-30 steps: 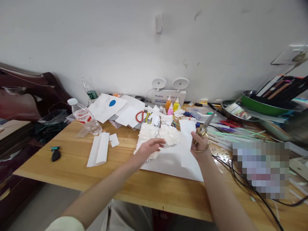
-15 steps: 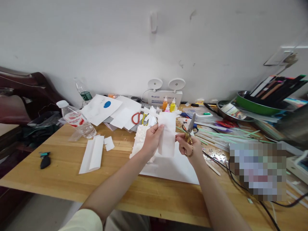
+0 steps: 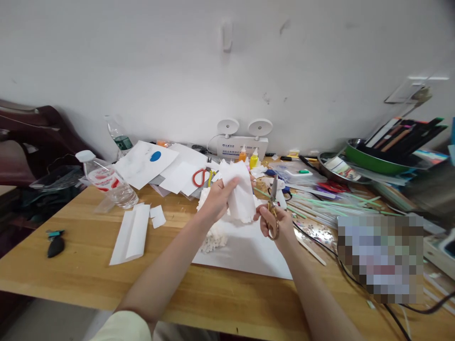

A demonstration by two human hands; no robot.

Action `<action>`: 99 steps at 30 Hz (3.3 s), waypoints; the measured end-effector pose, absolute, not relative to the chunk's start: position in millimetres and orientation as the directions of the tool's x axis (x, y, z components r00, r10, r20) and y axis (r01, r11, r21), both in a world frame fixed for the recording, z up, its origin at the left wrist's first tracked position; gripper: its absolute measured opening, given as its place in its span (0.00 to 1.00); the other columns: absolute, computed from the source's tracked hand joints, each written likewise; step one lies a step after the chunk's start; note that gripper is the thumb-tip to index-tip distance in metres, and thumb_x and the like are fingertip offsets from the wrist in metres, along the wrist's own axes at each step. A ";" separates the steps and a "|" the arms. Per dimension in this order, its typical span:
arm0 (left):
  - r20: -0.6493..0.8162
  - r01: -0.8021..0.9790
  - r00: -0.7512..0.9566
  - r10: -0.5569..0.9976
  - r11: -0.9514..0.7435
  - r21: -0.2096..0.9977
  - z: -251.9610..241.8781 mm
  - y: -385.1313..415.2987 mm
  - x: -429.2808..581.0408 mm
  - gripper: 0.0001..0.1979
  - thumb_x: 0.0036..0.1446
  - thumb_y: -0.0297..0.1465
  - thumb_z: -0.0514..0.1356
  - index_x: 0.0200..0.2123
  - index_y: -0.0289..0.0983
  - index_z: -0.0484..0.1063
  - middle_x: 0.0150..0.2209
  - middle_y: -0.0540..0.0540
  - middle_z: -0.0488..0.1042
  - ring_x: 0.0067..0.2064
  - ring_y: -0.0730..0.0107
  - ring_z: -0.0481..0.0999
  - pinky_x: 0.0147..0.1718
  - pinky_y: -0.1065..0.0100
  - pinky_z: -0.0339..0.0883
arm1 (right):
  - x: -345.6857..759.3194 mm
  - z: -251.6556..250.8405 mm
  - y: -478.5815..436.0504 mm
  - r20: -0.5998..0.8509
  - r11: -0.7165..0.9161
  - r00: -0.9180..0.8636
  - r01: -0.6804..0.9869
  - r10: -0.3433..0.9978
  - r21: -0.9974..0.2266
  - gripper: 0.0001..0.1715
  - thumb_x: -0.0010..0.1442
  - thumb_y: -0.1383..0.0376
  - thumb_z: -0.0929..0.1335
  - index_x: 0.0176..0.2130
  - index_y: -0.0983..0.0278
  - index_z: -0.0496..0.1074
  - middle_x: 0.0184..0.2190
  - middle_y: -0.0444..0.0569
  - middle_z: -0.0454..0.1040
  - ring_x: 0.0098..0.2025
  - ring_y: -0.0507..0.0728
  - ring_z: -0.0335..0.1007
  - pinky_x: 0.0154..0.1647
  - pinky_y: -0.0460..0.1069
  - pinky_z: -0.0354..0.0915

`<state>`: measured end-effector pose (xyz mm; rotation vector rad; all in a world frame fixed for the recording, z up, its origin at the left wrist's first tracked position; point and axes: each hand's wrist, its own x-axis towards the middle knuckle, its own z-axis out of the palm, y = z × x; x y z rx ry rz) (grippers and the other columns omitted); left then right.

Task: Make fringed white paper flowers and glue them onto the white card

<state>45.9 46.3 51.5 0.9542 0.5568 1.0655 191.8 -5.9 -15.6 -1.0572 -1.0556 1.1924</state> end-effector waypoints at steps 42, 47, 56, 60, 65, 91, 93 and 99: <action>0.068 -0.624 0.386 0.920 0.206 0.753 61.2 60.5 35.1 0.16 0.53 0.30 0.56 0.47 0.36 0.67 0.43 0.41 0.74 0.45 0.62 0.72 0.47 0.63 0.63 | 161.2 -16.8 -22.5 -0.016 0.009 -0.128 0.191 0.992 -0.982 0.20 0.53 0.51 0.62 0.33 0.66 0.66 0.19 0.42 0.61 0.19 0.48 0.53 0.20 0.45 0.53; 0.075 -0.624 0.379 0.923 0.194 0.757 61.4 58.9 36.1 0.16 0.53 0.30 0.56 0.46 0.35 0.67 0.42 0.41 0.74 0.45 0.61 0.72 0.46 0.63 0.63 | 161.0 -16.9 -23.0 -0.021 0.001 -0.127 0.177 0.992 -0.984 0.20 0.53 0.52 0.62 0.33 0.66 0.66 0.19 0.42 0.62 0.19 0.48 0.52 0.20 0.45 0.52; 0.075 -0.617 0.384 0.920 0.196 0.762 61.5 58.7 36.0 0.16 0.54 0.30 0.55 0.48 0.35 0.66 0.42 0.41 0.74 0.46 0.62 0.72 0.46 0.63 0.64 | 161.9 -16.4 -22.8 -0.015 0.008 -0.115 0.190 0.993 -0.982 0.21 0.53 0.50 0.62 0.33 0.66 0.66 0.19 0.42 0.61 0.19 0.48 0.53 0.19 0.45 0.52; 0.070 -0.624 0.398 0.915 0.214 0.752 61.2 59.5 35.3 0.16 0.55 0.29 0.54 0.48 0.36 0.66 0.42 0.41 0.74 0.45 0.62 0.72 0.46 0.63 0.64 | 162.2 -15.3 -22.4 -0.010 0.012 -0.123 0.180 0.992 -0.984 0.21 0.53 0.51 0.62 0.32 0.66 0.67 0.19 0.42 0.62 0.19 0.48 0.53 0.19 0.45 0.53; 0.051 -0.625 0.406 0.912 0.236 0.744 58.7 60.4 35.8 0.16 0.54 0.29 0.55 0.47 0.37 0.66 0.42 0.42 0.74 0.44 0.62 0.73 0.46 0.63 0.64 | 162.1 -15.2 -22.3 -0.018 0.004 -0.120 0.183 0.993 -0.983 0.22 0.52 0.49 0.62 0.33 0.66 0.67 0.19 0.42 0.62 0.18 0.48 0.53 0.19 0.45 0.53; 0.056 -0.643 0.419 0.906 0.253 0.723 63.0 61.2 31.8 0.15 0.56 0.31 0.52 0.44 0.31 0.70 0.44 0.38 0.72 0.50 0.58 0.68 0.49 0.60 0.61 | 157.3 -16.1 -23.9 -0.135 -0.126 -0.117 0.085 0.984 -0.988 0.24 0.52 0.47 0.62 0.27 0.67 0.66 0.11 0.38 0.58 0.10 0.45 0.48 0.10 0.43 0.45; 0.048 -0.636 0.419 0.907 0.255 0.728 63.5 61.0 31.9 0.15 0.56 0.32 0.53 0.44 0.31 0.70 0.45 0.38 0.72 0.50 0.58 0.68 0.50 0.60 0.61 | 157.3 -16.2 -23.9 -0.148 -0.138 -0.113 0.086 0.983 -0.987 0.24 0.52 0.48 0.62 0.27 0.67 0.65 0.11 0.38 0.59 0.10 0.45 0.48 0.10 0.42 0.45; 0.039 -0.637 0.418 0.908 0.261 0.726 64.5 61.1 31.9 0.16 0.56 0.32 0.52 0.45 0.31 0.69 0.45 0.38 0.72 0.51 0.58 0.67 0.50 0.60 0.60 | 157.8 -17.2 -23.4 -0.170 -0.163 -0.113 0.070 0.979 -0.984 0.23 0.51 0.48 0.63 0.27 0.66 0.65 0.10 0.37 0.59 0.09 0.44 0.48 0.09 0.42 0.45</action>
